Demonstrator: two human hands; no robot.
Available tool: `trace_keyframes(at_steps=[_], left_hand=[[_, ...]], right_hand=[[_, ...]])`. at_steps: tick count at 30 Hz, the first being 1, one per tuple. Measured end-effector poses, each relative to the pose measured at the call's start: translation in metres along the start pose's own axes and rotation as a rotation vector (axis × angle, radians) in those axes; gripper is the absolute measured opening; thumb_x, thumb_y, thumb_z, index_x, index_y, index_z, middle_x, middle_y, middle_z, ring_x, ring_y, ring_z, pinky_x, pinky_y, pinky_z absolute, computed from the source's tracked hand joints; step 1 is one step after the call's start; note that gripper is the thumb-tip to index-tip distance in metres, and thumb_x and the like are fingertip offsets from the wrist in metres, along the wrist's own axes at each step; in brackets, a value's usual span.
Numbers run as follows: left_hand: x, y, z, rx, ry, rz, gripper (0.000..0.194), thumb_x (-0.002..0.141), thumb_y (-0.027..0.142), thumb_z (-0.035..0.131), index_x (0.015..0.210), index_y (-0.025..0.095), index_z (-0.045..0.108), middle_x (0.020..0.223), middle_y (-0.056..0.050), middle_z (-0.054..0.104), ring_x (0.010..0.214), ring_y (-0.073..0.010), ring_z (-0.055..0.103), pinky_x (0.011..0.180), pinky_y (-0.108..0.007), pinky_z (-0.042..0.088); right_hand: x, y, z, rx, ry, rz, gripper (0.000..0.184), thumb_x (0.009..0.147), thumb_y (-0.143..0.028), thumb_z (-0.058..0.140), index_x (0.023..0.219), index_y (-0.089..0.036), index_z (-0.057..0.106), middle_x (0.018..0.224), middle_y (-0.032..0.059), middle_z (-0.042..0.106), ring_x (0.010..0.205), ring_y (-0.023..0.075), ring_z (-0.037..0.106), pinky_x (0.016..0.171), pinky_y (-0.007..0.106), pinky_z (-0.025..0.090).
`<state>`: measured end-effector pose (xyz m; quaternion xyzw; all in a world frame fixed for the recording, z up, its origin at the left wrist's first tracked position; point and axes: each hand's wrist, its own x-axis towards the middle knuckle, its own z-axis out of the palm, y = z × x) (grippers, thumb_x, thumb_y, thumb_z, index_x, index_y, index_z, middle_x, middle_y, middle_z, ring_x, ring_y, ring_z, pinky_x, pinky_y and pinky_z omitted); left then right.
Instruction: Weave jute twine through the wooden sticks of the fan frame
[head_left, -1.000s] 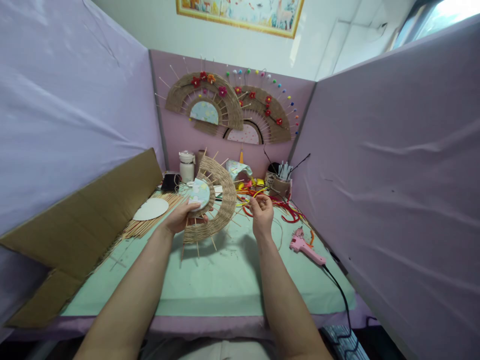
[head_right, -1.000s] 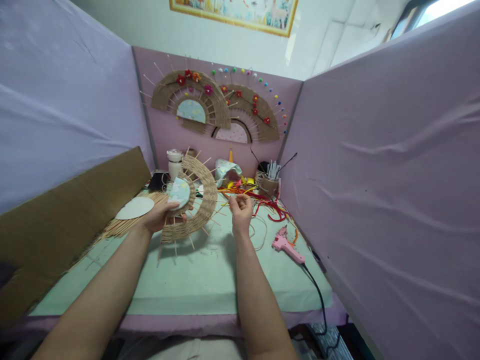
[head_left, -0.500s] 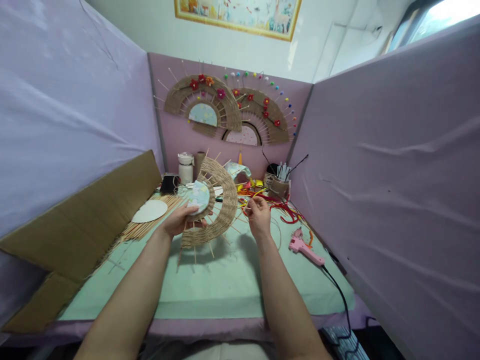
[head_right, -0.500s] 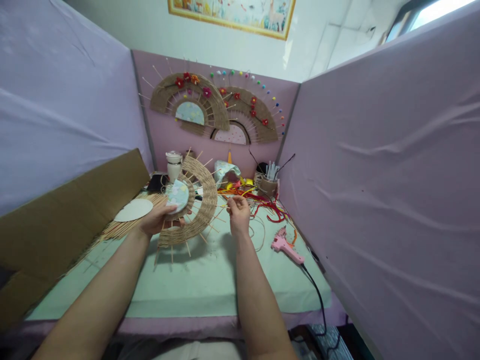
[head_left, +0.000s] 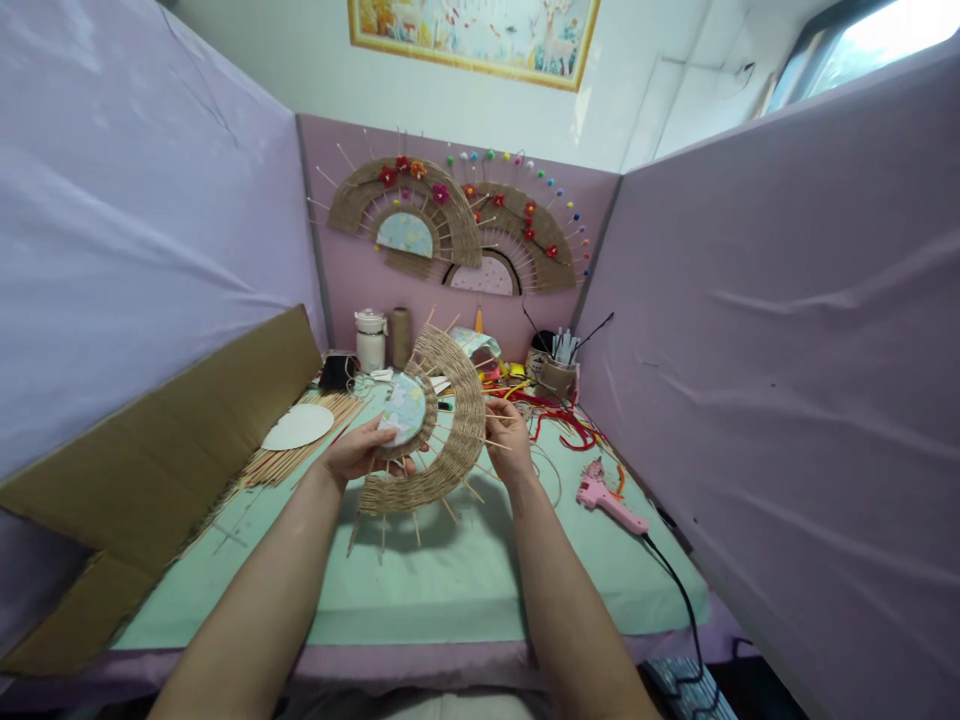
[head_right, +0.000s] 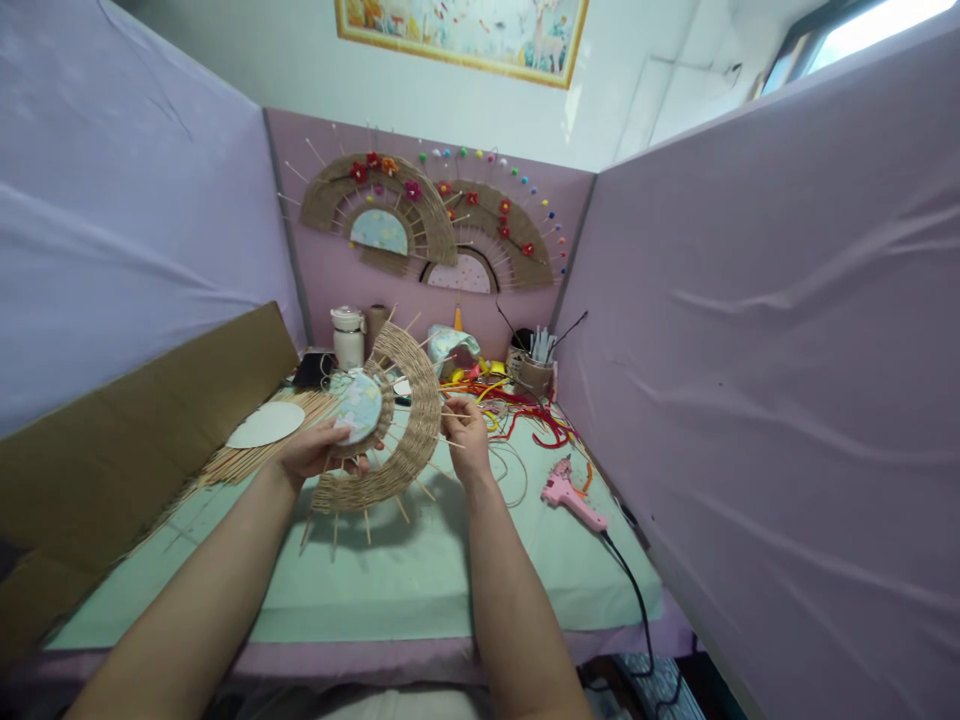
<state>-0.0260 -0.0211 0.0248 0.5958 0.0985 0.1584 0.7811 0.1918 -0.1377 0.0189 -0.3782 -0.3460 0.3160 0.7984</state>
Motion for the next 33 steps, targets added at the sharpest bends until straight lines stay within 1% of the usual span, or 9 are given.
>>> trace_keyframes(at_steps=[9, 13, 18, 23, 27, 33], left_hand=[[0.0, -0.001, -0.002, 0.007, -0.003, 0.007, 0.054, 0.079, 0.038, 0.063, 0.125, 0.019, 0.044, 0.102, -0.016, 0.067, 0.068, -0.0231, 0.068, 0.054, -0.029, 0.052], [-0.001, 0.0, -0.003, 0.004, -0.007, 0.009, 0.055, 0.078, 0.038, 0.063, 0.126, 0.018, 0.043, 0.1, -0.016, 0.068, 0.069, -0.0233, 0.068, 0.054, -0.029, 0.052], [-0.001, 0.002, -0.002, 0.015, -0.008, -0.011, 0.061, 0.077, 0.039, 0.065, 0.129, 0.019, 0.04, 0.1, -0.016, 0.068, 0.067, -0.0235, 0.068, 0.055, -0.03, 0.053], [-0.001, 0.004, 0.001, 0.02, 0.017, -0.023, 0.061, 0.078, 0.037, 0.065, 0.129, 0.019, 0.038, 0.098, -0.015, 0.069, 0.066, -0.0231, 0.068, 0.055, -0.03, 0.053], [-0.002, 0.006, 0.002, 0.039, 0.048, -0.022, 0.06, 0.078, 0.036, 0.064, 0.129, 0.019, 0.038, 0.098, -0.015, 0.069, 0.064, -0.0225, 0.068, 0.054, -0.03, 0.053], [-0.004, 0.009, 0.001, 0.107, 0.09, -0.058, 0.054, 0.079, 0.034, 0.063, 0.127, 0.019, 0.043, 0.099, -0.015, 0.069, 0.066, -0.0229, 0.069, 0.056, -0.029, 0.053]], right_hand=[[0.0, -0.005, 0.002, -0.031, 0.055, -0.007, 0.033, 0.062, -0.042, 0.071, 0.077, -0.021, 0.052, 0.06, -0.0055, 0.049, 0.048, 0.0071, 0.041, 0.045, 0.02, 0.032], [0.001, -0.009, 0.001, 0.019, 0.084, -0.016, 0.032, 0.061, -0.039, 0.072, 0.078, -0.02, 0.051, 0.061, -0.0061, 0.048, 0.047, 0.0058, 0.04, 0.045, 0.019, 0.033], [0.002, -0.012, 0.0, 0.104, 0.101, 0.008, 0.032, 0.06, -0.034, 0.074, 0.077, -0.02, 0.052, 0.061, -0.007, 0.047, 0.047, 0.0048, 0.039, 0.045, 0.019, 0.032], [0.001, -0.014, 0.0, 0.103, 0.116, -0.004, 0.033, 0.059, -0.035, 0.075, 0.078, -0.02, 0.052, 0.062, -0.0065, 0.049, 0.048, 0.0056, 0.042, 0.046, 0.02, 0.034], [0.001, -0.014, -0.002, 0.092, 0.109, -0.004, 0.034, 0.06, -0.036, 0.075, 0.078, -0.02, 0.052, 0.06, -0.0065, 0.049, 0.046, 0.0053, 0.041, 0.044, 0.019, 0.032], [0.006, -0.01, -0.01, 0.036, 0.116, 0.053, 0.034, 0.059, -0.039, 0.075, 0.074, -0.019, 0.052, 0.058, -0.0046, 0.053, 0.047, 0.0063, 0.045, 0.043, 0.019, 0.032]])
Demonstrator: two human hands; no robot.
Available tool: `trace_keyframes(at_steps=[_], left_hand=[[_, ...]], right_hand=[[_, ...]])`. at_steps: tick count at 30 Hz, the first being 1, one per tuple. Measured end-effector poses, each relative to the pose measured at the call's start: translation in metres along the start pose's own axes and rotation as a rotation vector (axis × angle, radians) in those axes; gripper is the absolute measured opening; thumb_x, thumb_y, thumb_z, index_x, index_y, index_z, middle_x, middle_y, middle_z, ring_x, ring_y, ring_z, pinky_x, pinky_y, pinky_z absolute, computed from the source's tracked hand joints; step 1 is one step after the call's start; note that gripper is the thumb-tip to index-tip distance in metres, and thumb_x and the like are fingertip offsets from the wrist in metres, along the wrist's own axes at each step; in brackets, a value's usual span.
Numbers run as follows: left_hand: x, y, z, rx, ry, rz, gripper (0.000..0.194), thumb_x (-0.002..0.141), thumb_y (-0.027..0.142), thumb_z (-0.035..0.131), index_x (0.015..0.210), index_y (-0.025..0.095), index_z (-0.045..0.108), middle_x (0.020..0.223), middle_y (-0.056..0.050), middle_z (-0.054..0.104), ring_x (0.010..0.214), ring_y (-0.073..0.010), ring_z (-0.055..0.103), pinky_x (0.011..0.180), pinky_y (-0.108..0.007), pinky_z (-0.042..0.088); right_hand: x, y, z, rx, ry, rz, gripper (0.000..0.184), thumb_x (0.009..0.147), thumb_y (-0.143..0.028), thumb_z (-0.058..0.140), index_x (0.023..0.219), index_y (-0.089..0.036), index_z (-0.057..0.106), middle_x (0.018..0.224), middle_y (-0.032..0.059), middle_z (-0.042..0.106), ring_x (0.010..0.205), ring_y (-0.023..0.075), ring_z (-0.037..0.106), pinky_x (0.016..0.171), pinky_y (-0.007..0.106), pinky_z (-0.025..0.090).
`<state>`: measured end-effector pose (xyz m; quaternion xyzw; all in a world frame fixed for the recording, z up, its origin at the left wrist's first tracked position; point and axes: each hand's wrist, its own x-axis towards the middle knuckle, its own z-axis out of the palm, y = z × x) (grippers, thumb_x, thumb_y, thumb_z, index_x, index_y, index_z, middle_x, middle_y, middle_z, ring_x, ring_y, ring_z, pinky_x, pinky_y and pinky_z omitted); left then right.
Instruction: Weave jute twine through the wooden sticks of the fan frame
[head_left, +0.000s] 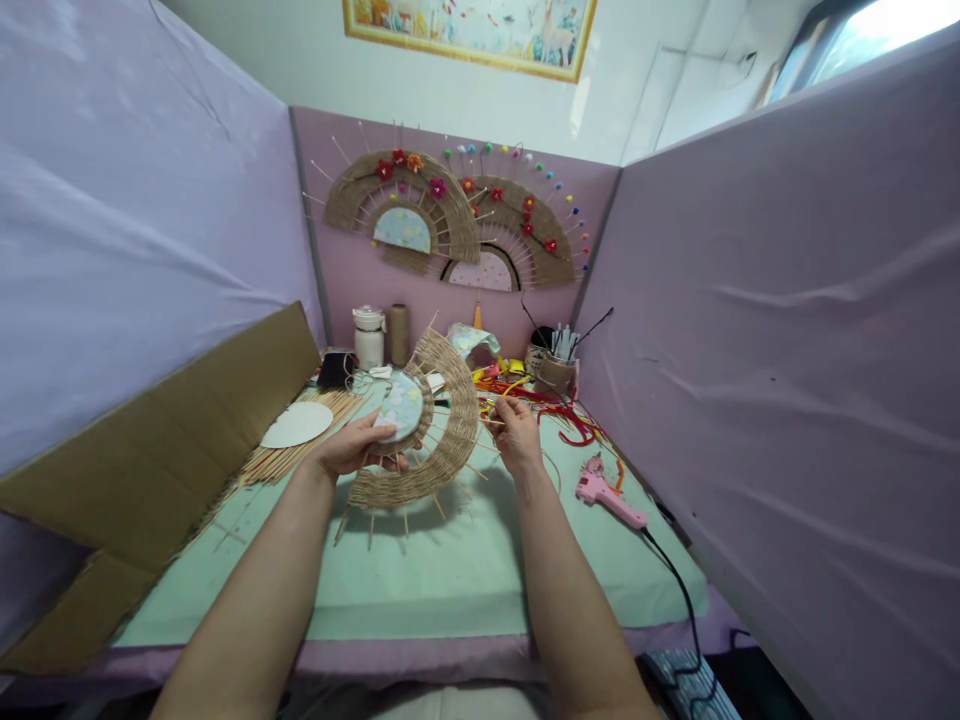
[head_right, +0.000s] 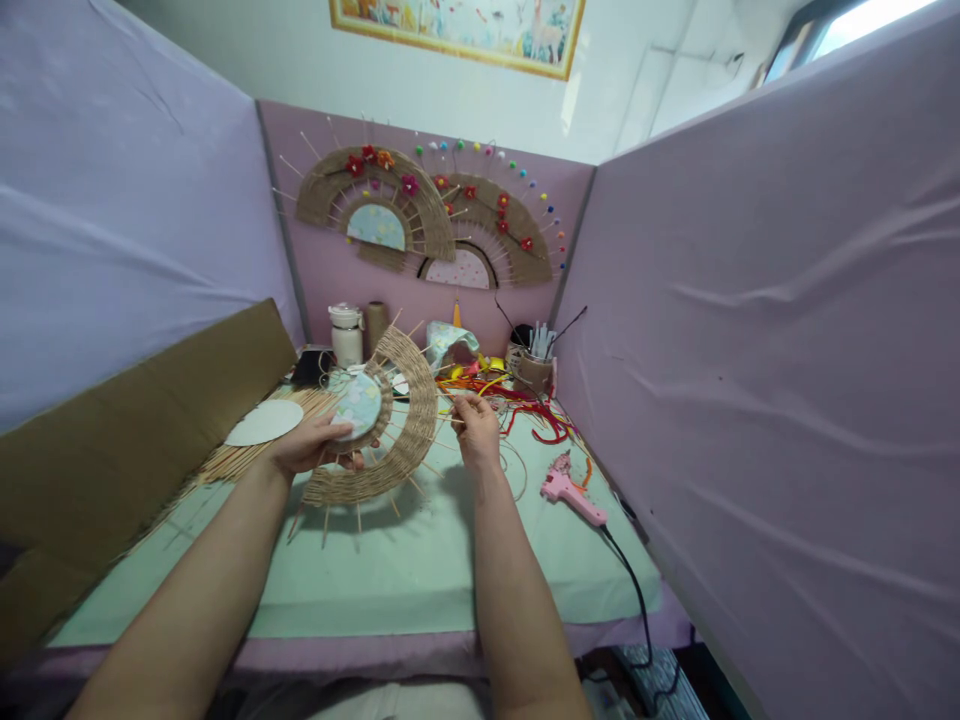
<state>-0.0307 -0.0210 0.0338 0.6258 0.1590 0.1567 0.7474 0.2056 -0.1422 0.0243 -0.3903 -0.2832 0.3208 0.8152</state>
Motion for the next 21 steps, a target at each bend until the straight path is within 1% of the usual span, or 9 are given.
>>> trace_keyframes(at_steps=[2, 4, 6, 8, 11, 14, 16, 21], left_hand=[[0.0, 0.001, 0.0, 0.014, 0.019, -0.009, 0.054, 0.079, 0.034, 0.064, 0.126, 0.019, 0.044, 0.098, -0.014, 0.069, 0.067, -0.023, 0.069, 0.057, -0.03, 0.053], [0.0, 0.001, 0.0, 0.022, 0.041, -0.015, 0.054, 0.078, 0.034, 0.064, 0.126, 0.019, 0.043, 0.097, -0.014, 0.069, 0.066, -0.0227, 0.069, 0.058, -0.03, 0.054], [0.0, 0.002, 0.0, 0.032, 0.062, -0.02, 0.055, 0.078, 0.033, 0.065, 0.126, 0.019, 0.043, 0.096, -0.013, 0.069, 0.066, -0.0224, 0.069, 0.057, -0.03, 0.053], [0.001, 0.003, 0.001, 0.044, 0.084, -0.028, 0.055, 0.077, 0.034, 0.065, 0.125, 0.018, 0.043, 0.096, -0.013, 0.069, 0.066, -0.0218, 0.069, 0.057, -0.029, 0.053], [0.003, 0.003, 0.003, 0.059, 0.104, -0.047, 0.055, 0.076, 0.035, 0.066, 0.123, 0.018, 0.044, 0.095, -0.012, 0.069, 0.064, -0.0205, 0.068, 0.055, -0.027, 0.052], [0.004, 0.003, 0.005, 0.062, 0.088, -0.061, 0.055, 0.074, 0.035, 0.068, 0.121, 0.018, 0.045, 0.092, -0.011, 0.07, 0.062, -0.0204, 0.068, 0.049, -0.024, 0.05], [0.004, 0.003, 0.006, 0.057, 0.072, -0.071, 0.052, 0.074, 0.034, 0.068, 0.118, 0.018, 0.046, 0.091, -0.011, 0.07, 0.062, -0.0198, 0.068, 0.049, -0.024, 0.05], [0.004, 0.001, 0.005, 0.066, 0.038, -0.081, 0.045, 0.075, 0.034, 0.067, 0.113, 0.018, 0.048, 0.089, -0.011, 0.071, 0.063, -0.0199, 0.068, 0.049, -0.023, 0.049]], right_hand=[[0.001, 0.001, -0.002, -0.028, 0.005, 0.014, 0.035, 0.059, -0.041, 0.075, 0.073, -0.018, 0.053, 0.058, -0.0037, 0.054, 0.048, 0.0069, 0.047, 0.043, 0.019, 0.032], [0.001, 0.001, -0.002, -0.068, 0.03, -0.006, 0.035, 0.059, -0.041, 0.075, 0.073, -0.018, 0.053, 0.057, -0.0035, 0.056, 0.049, 0.0074, 0.048, 0.044, 0.019, 0.033], [0.0, 0.001, -0.002, -0.138, 0.071, -0.073, 0.034, 0.06, -0.04, 0.074, 0.073, -0.017, 0.053, 0.058, -0.003, 0.058, 0.051, 0.0083, 0.05, 0.047, 0.02, 0.035], [-0.001, -0.001, -0.003, -0.233, 0.097, -0.17, 0.032, 0.061, -0.039, 0.074, 0.074, -0.017, 0.054, 0.059, -0.0024, 0.059, 0.055, 0.0099, 0.053, 0.05, 0.021, 0.039], [-0.002, -0.003, -0.006, -0.382, 0.083, -0.294, 0.03, 0.063, -0.038, 0.073, 0.074, -0.017, 0.055, 0.062, -0.0023, 0.059, 0.058, 0.0116, 0.054, 0.055, 0.024, 0.042], [-0.002, -0.004, -0.01, -0.502, 0.073, -0.361, 0.028, 0.065, -0.038, 0.072, 0.075, -0.017, 0.055, 0.062, -0.0028, 0.057, 0.057, 0.0115, 0.052, 0.055, 0.024, 0.041], [-0.002, -0.004, -0.013, -0.565, 0.081, -0.392, 0.027, 0.066, -0.037, 0.071, 0.075, -0.017, 0.056, 0.062, -0.0026, 0.056, 0.057, 0.0113, 0.05, 0.055, 0.024, 0.039], [-0.001, -0.005, -0.018, -0.639, 0.066, -0.406, 0.024, 0.067, -0.035, 0.07, 0.076, -0.017, 0.058, 0.063, -0.0025, 0.056, 0.056, 0.0112, 0.048, 0.055, 0.025, 0.038]])
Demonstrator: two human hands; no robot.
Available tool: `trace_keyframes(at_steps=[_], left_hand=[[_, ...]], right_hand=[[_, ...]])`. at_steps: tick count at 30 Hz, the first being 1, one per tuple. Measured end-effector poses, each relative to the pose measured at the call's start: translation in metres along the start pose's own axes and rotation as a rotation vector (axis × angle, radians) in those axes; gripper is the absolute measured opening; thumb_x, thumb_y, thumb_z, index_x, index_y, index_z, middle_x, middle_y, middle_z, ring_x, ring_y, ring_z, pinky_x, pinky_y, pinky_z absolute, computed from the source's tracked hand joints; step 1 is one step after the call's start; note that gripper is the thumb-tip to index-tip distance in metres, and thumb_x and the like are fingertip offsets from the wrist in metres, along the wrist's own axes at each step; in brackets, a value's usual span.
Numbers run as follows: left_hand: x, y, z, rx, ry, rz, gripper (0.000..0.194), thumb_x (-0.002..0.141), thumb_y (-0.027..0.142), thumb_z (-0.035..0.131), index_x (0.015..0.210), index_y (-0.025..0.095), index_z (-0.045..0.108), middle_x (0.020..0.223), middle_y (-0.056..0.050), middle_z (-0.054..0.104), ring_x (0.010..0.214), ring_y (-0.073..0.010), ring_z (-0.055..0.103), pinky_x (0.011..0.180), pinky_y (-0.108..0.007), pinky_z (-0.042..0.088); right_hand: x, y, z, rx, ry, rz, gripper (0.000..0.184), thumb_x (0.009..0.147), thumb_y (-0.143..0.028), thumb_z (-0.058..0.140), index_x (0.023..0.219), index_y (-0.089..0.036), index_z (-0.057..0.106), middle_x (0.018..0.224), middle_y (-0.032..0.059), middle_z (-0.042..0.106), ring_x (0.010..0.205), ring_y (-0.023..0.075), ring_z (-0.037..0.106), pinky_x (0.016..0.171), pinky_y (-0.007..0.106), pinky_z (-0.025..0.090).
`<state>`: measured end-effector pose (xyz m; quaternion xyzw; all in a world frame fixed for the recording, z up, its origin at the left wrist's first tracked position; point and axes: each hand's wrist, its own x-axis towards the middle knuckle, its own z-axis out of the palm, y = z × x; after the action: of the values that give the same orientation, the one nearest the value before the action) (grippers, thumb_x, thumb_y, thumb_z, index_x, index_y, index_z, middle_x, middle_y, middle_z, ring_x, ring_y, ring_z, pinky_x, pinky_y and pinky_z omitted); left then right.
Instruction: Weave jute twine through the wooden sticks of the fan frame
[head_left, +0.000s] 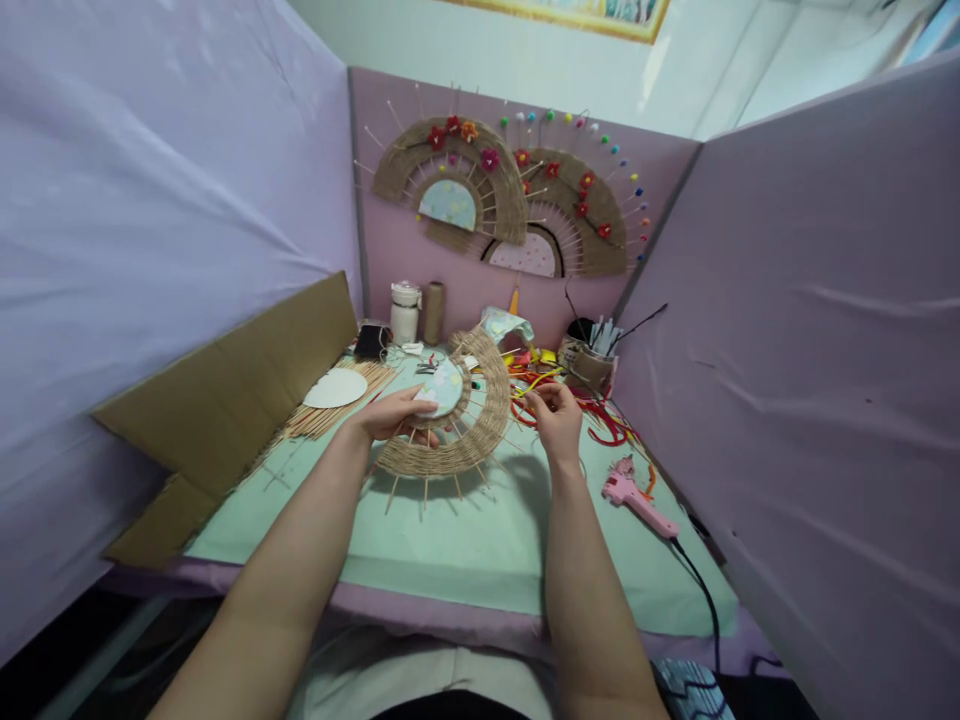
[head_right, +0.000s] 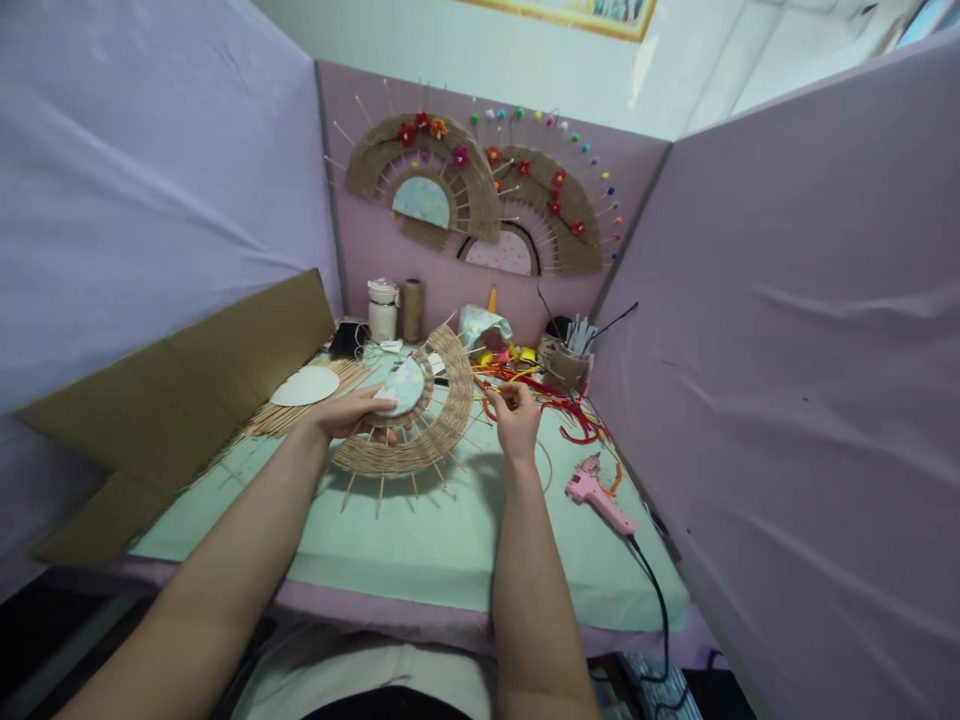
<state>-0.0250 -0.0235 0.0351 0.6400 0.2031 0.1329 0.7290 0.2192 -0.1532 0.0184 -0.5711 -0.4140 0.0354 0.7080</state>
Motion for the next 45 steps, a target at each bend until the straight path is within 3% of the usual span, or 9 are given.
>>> trace_keyframes(at_steps=[13, 20, 27, 30, 33, 40, 45], left_hand=[[-0.001, -0.002, 0.003, -0.007, -0.083, -0.06, 0.054, 0.078, 0.036, 0.064, 0.125, 0.02, 0.043, 0.091, -0.011, 0.07, 0.065, -0.0214, 0.069, 0.058, -0.028, 0.052], [0.002, -0.006, 0.0, -0.05, -0.13, -0.043, 0.053, 0.079, 0.036, 0.064, 0.125, 0.02, 0.042, 0.087, -0.011, 0.071, 0.063, -0.0209, 0.069, 0.058, -0.029, 0.053], [0.0, -0.009, -0.003, -0.085, -0.134, 0.023, 0.05, 0.076, 0.039, 0.065, 0.118, 0.018, 0.048, 0.083, -0.012, 0.071, 0.058, -0.0215, 0.067, 0.051, -0.028, 0.051], [0.0, -0.009, 0.002, -0.127, -0.115, 0.059, 0.051, 0.075, 0.04, 0.065, 0.117, 0.017, 0.049, 0.085, -0.014, 0.071, 0.058, -0.0235, 0.067, 0.049, -0.029, 0.051], [0.004, -0.01, 0.01, -0.182, -0.122, 0.051, 0.052, 0.074, 0.04, 0.066, 0.116, 0.016, 0.049, 0.084, -0.014, 0.071, 0.057, -0.0243, 0.067, 0.05, -0.031, 0.051], [0.013, -0.016, 0.023, -0.353, -0.134, 0.053, 0.04, 0.075, 0.035, 0.065, 0.108, 0.015, 0.055, 0.082, -0.012, 0.071, 0.061, -0.0247, 0.068, 0.052, -0.031, 0.051], [0.011, -0.016, 0.024, -0.442, -0.117, 0.032, 0.028, 0.077, 0.034, 0.062, 0.094, 0.012, 0.062, 0.076, -0.012, 0.071, 0.059, -0.0223, 0.067, 0.054, -0.031, 0.052]], right_hand=[[0.0, -0.003, -0.001, 0.018, -0.024, -0.024, 0.021, 0.067, -0.031, 0.07, 0.076, -0.017, 0.058, 0.069, -0.0014, 0.057, 0.062, 0.0119, 0.051, 0.06, 0.026, 0.04], [0.006, -0.006, -0.012, 0.27, -0.113, 0.194, 0.024, 0.063, -0.032, 0.072, 0.075, -0.017, 0.058, 0.066, -0.0024, 0.058, 0.06, 0.0102, 0.052, 0.056, 0.023, 0.04], [0.006, -0.006, -0.011, 0.492, -0.186, 0.424, 0.026, 0.061, -0.034, 0.074, 0.071, -0.018, 0.056, 0.058, -0.0058, 0.051, 0.047, 0.0054, 0.039, 0.044, 0.019, 0.028], [0.002, -0.004, -0.003, 0.521, -0.243, 0.426, 0.025, 0.062, -0.033, 0.074, 0.067, -0.018, 0.055, 0.054, -0.0072, 0.046, 0.044, 0.0046, 0.034, 0.042, 0.019, 0.024], [-0.001, 0.002, 0.004, 0.499, -0.254, 0.393, 0.025, 0.064, -0.036, 0.072, 0.067, -0.018, 0.055, 0.053, -0.0068, 0.047, 0.045, 0.0059, 0.036, 0.044, 0.02, 0.027], [0.002, 0.004, 0.007, 0.561, -0.103, 0.356, 0.029, 0.067, -0.043, 0.07, 0.073, -0.018, 0.056, 0.058, -0.0055, 0.052, 0.049, 0.0072, 0.042, 0.05, 0.021, 0.035], [0.003, -0.004, 0.004, 0.691, -0.11, 0.325, 0.026, 0.069, -0.041, 0.07, 0.076, -0.02, 0.056, 0.06, -0.0054, 0.052, 0.052, 0.0076, 0.045, 0.053, 0.021, 0.038]])
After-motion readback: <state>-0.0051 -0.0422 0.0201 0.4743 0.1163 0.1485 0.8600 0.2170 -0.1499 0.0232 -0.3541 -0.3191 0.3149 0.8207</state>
